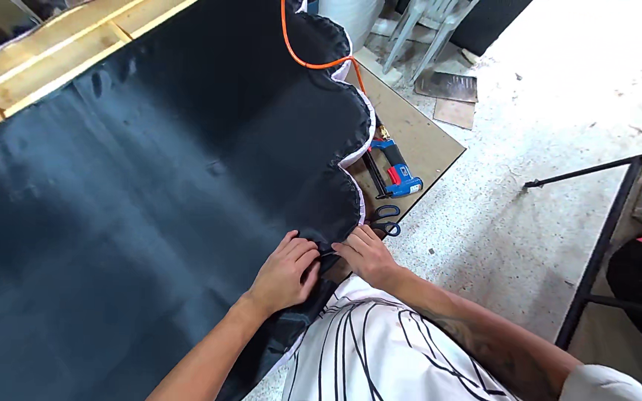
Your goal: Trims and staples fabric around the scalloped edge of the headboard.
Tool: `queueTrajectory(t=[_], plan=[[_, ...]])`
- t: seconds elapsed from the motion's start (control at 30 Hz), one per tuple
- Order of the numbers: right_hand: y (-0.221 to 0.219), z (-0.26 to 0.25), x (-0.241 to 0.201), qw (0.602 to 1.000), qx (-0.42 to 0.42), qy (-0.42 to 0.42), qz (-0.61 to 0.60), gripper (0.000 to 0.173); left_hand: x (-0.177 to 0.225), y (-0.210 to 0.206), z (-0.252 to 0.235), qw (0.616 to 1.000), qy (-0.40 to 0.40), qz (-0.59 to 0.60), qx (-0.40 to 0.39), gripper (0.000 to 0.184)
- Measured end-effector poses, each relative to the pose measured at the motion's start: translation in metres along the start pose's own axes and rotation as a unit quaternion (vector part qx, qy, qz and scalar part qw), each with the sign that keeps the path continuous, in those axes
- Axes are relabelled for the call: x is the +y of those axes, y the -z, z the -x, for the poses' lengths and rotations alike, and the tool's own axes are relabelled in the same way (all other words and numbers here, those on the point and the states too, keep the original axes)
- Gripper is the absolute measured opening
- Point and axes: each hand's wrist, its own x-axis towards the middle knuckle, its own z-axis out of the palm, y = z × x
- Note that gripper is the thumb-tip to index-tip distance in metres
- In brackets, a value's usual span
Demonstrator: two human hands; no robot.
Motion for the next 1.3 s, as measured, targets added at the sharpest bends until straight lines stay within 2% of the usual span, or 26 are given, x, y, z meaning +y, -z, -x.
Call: queueTrajectory(t=[0.07, 0.1, 0.17, 0.2, 0.4, 0.47, 0.53, 0.63, 0.73, 0.77, 0.8, 0.83, 0.93, 1.0, 1.07, 1.17, 1.3], plan=[[-0.003, -0.003, 0.001, 1.0, 0.015, -0.005, -0.001, 0.011, 0.012, -0.001, -0.013, 0.998, 0.055, -0.011, 0.007, 0.05], [-0.003, -0.004, 0.001, 1.0, 0.021, -0.005, -0.005, 0.01, 0.015, -0.004, -0.02, 0.998, 0.062, -0.022, 0.009, 0.05], [-0.003, -0.006, 0.001, 0.999, 0.026, -0.012, -0.015, 0.011, 0.014, -0.012, -0.027, 0.998, 0.048, -0.042, 0.015, 0.027], [-0.004, -0.006, 0.002, 0.999, 0.027, -0.016, -0.024, 0.011, 0.012, -0.016, -0.028, 0.998, 0.036, -0.05, 0.029, 0.022], [-0.007, 0.007, 0.009, 0.998, -0.016, -0.021, -0.059, 0.019, -0.004, -0.038, -0.013, 0.99, -0.038, -0.092, 0.097, 0.024], [-0.01, 0.008, 0.01, 0.997, -0.027, -0.029, -0.061, 0.015, -0.006, -0.038, -0.011, 0.99, -0.04, -0.094, 0.098, 0.024], [-0.013, 0.008, 0.007, 0.996, -0.035, -0.042, -0.065, 0.024, -0.009, -0.038, -0.008, 0.991, -0.032, -0.083, 0.1, 0.026], [-0.022, 0.006, 0.006, 0.994, -0.009, -0.068, -0.08, 0.012, -0.012, -0.038, -0.009, 0.992, -0.027, -0.065, 0.107, 0.026], [-0.027, 0.006, 0.002, 0.995, -0.002, -0.077, -0.068, 0.013, -0.008, -0.029, -0.011, 0.995, -0.015, -0.076, 0.062, 0.025], [-0.028, 0.007, 0.001, 0.996, -0.003, -0.074, -0.054, 0.013, -0.006, -0.025, -0.012, 0.995, -0.007, -0.093, 0.04, 0.031], [-0.029, 0.009, 0.0, 0.997, -0.004, -0.069, -0.037, 0.012, -0.004, -0.024, -0.012, 0.994, -0.001, -0.109, 0.032, 0.045], [-0.03, 0.009, 0.0, 0.998, -0.003, -0.064, -0.017, 0.012, -0.005, -0.027, -0.011, 0.993, -0.004, -0.116, 0.039, 0.05], [-0.026, 0.01, -0.003, 0.998, -0.01, -0.059, 0.017, 0.012, -0.013, -0.044, -0.007, 0.99, -0.026, -0.094, 0.098, 0.02], [-0.019, 0.011, -0.006, 0.997, -0.021, -0.073, 0.017, 0.017, -0.014, -0.049, -0.006, 0.99, -0.029, -0.065, 0.123, 0.021], [-0.015, 0.013, -0.003, 0.996, -0.026, -0.084, 0.002, 0.029, -0.014, -0.05, -0.005, 0.989, -0.032, -0.04, 0.136, 0.021], [-0.018, 0.018, 0.003, 0.996, 0.002, -0.078, -0.049, 0.02, -0.012, -0.049, -0.006, 0.99, -0.019, -0.001, 0.142, 0.025], [-0.011, 0.011, -0.001, 0.994, 0.019, -0.077, -0.071, 0.025, -0.013, -0.032, -0.012, 0.996, -0.012, 0.014, 0.082, 0.032]])
